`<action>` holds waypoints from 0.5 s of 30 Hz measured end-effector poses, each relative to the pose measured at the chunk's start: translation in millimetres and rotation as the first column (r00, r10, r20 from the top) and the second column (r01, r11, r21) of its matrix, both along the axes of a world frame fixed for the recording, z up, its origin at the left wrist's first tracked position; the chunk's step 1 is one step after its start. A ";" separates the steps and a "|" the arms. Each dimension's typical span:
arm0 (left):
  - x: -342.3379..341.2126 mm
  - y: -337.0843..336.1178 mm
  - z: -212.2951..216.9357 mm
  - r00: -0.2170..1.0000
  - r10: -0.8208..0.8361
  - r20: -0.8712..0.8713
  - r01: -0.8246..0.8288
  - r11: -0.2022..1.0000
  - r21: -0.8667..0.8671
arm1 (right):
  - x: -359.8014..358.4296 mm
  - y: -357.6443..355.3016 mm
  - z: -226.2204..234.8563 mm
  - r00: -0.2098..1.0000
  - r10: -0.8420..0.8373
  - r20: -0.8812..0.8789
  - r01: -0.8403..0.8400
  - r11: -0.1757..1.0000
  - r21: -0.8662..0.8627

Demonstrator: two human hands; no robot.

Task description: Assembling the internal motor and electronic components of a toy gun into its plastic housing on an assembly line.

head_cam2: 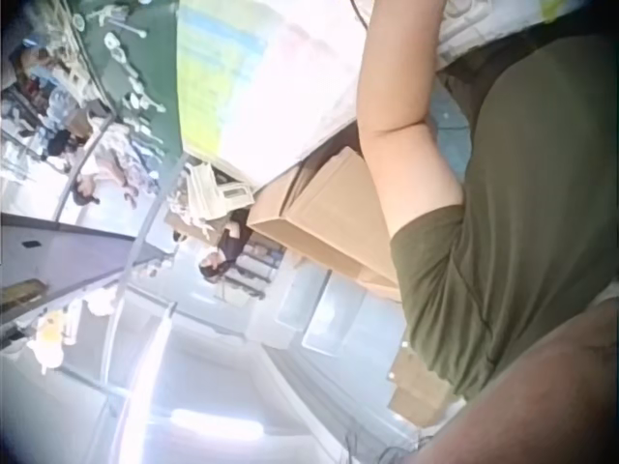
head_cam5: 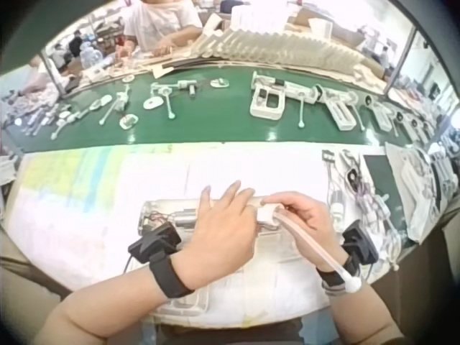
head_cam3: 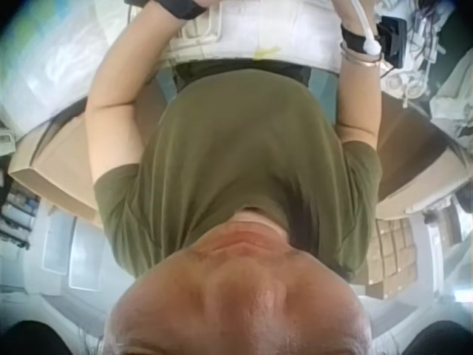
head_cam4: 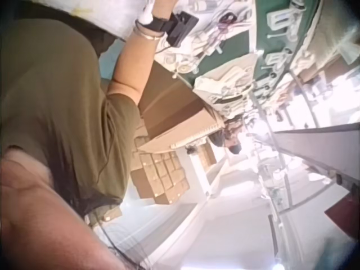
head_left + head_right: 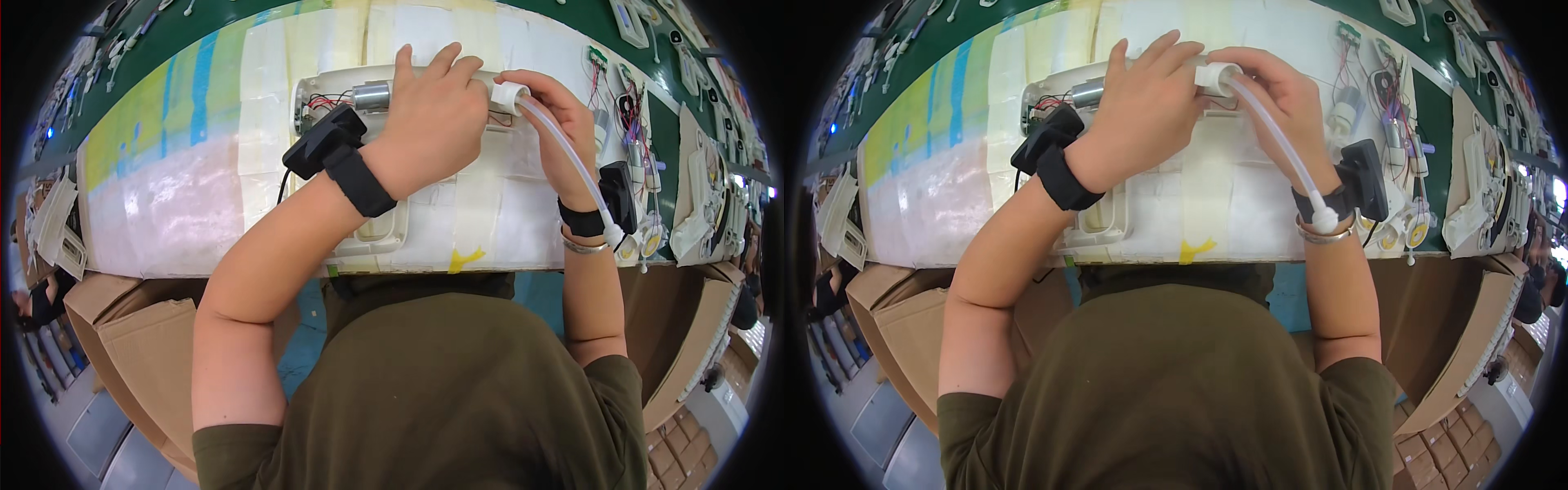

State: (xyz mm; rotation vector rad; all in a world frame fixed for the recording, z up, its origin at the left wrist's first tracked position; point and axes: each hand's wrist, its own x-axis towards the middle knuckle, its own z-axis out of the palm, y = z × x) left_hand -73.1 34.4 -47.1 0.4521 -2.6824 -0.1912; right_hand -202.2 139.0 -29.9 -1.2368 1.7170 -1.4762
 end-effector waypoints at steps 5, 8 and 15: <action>-6.3 -2.7 7.1 1.000 0.007 0.024 -0.013 0.968 0.252 | -3.5 -3.4 -7.1 0.989 -0.011 0.148 0.020 0.998 -0.063; -6.2 -2.5 3.9 1.000 -0.013 0.009 0.010 0.962 0.273 | -7.7 -1.1 -8.4 0.988 0.026 0.155 -0.018 0.998 -0.053; -19.7 8.5 9.0 0.994 0.091 0.065 -0.105 0.953 0.283 | -18.5 2.1 -11.5 0.991 0.016 0.136 -0.009 0.998 -0.054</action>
